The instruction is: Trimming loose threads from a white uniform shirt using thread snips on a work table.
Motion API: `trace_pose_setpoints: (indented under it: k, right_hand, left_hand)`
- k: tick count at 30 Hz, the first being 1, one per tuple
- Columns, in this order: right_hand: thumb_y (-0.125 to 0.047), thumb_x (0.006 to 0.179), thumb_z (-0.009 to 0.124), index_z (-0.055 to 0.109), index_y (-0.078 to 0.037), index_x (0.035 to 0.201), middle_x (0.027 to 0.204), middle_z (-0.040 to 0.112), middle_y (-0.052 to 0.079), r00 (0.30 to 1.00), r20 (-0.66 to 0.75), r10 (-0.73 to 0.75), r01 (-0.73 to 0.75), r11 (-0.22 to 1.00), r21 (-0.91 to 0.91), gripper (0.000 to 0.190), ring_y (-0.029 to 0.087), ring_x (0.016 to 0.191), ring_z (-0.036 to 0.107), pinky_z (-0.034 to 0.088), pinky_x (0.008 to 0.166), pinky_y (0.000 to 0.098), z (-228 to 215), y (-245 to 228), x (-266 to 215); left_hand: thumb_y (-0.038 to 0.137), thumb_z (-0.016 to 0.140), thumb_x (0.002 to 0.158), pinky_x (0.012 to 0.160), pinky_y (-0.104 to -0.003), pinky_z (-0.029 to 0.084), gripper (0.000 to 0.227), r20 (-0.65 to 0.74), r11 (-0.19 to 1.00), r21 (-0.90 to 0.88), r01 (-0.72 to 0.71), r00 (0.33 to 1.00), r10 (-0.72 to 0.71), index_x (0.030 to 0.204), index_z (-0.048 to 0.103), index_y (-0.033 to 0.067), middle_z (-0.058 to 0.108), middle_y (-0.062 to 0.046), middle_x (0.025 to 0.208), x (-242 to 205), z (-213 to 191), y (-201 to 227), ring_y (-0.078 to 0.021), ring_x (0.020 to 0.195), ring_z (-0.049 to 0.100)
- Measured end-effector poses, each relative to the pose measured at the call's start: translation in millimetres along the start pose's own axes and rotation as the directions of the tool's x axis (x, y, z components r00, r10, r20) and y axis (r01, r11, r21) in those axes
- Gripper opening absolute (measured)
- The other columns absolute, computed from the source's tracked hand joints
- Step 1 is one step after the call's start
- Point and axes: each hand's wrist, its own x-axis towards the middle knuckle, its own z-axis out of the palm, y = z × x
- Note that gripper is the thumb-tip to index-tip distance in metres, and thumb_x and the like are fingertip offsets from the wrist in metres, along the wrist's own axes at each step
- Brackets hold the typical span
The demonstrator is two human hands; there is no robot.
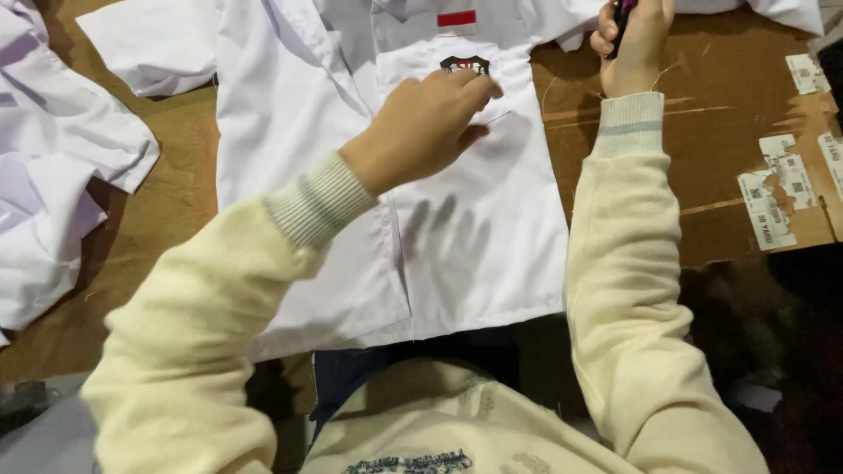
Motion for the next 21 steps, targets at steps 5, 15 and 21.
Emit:
trace_pose_setpoints:
  k: [5,15,21]
  right_hand:
    - [-0.025,0.096,0.054,0.049,-0.011,0.082,0.08,0.057,0.002,1.0,0.028,0.005,-0.004,0.999,-0.037,0.02,0.007,0.047,0.037,0.021,0.04,0.0232,14,-10,-8]
    - [-0.019,0.096,0.052,0.048,-0.011,0.091,0.076,0.05,0.001,1.0,-0.003,0.017,-0.017,0.997,-0.081,0.01,0.008,0.051,0.039,0.023,0.042,0.0232,14,-3,-10]
    - [-0.017,0.094,0.053,0.046,-0.012,0.09,0.07,0.045,0.0,0.999,-0.021,0.047,-0.05,0.99,-0.135,0.009,0.007,0.051,0.038,0.024,0.043,0.0225,19,-7,-14]
  left_hand:
    - [0.019,0.073,0.091,0.043,-0.05,0.048,0.004,-0.256,0.992,0.092,0.081,0.965,-0.055,0.089,0.074,0.0169,0.07,-0.003,0.081,123,105,-49,-0.0321,0.071,0.066]
    - [0.046,0.081,0.076,0.068,-0.05,0.041,0.02,-0.485,0.927,0.258,0.273,0.866,-0.12,0.077,0.075,0.0272,0.063,0.0,0.09,155,174,-55,-0.0297,0.087,0.054]
    - [0.02,0.073,0.078,0.07,-0.05,0.04,0.006,-0.5,0.928,0.319,0.194,0.866,-0.009,0.073,0.071,0.023,0.063,0.002,0.088,152,166,-49,-0.0292,0.086,0.056]
